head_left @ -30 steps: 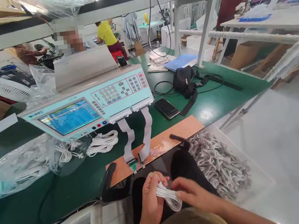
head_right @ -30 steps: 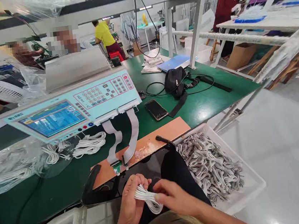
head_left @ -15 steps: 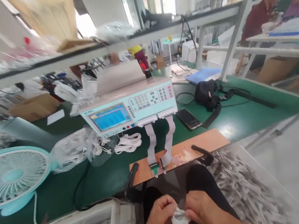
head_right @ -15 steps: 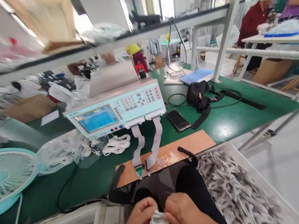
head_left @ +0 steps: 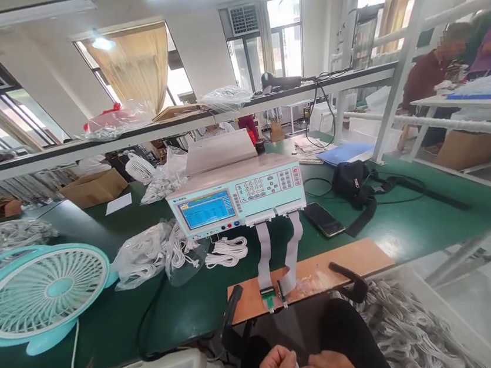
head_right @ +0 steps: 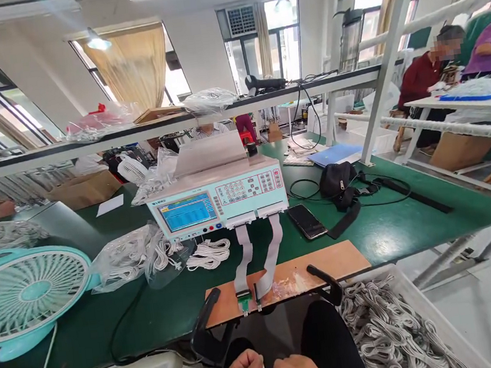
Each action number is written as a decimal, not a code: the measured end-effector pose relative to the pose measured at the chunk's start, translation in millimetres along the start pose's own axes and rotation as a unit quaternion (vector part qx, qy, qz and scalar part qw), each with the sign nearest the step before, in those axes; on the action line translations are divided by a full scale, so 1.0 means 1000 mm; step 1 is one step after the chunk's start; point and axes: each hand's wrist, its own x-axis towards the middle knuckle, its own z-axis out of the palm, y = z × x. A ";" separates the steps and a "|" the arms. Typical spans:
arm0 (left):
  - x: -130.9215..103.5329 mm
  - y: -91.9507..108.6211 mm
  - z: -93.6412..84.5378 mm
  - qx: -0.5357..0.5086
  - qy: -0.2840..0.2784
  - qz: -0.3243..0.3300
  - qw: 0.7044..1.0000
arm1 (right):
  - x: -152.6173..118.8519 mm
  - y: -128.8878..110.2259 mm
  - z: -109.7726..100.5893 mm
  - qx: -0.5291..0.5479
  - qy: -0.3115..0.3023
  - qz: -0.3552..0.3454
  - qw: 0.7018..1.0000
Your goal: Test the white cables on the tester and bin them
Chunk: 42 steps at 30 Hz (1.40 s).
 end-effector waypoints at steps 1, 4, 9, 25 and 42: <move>0.001 -0.002 0.000 0.029 0.016 0.028 0.999 | 0.001 0.000 -0.001 -0.016 -0.009 -0.006 1.000; 0.002 -0.004 0.003 0.121 0.055 0.112 0.985 | 0.004 -0.002 -0.003 -0.036 -0.017 -0.011 0.999; -0.005 0.009 0.016 0.165 0.079 0.187 0.965 | 0.013 -0.002 -0.010 0.112 -0.002 0.183 0.977; 0.014 0.020 -0.011 -0.159 -0.039 -0.016 0.986 | 0.045 0.031 0.020 0.432 0.070 0.407 0.801; 0.028 0.036 -0.006 0.272 0.042 0.250 0.928 | 0.070 0.014 0.007 0.608 0.097 0.522 0.590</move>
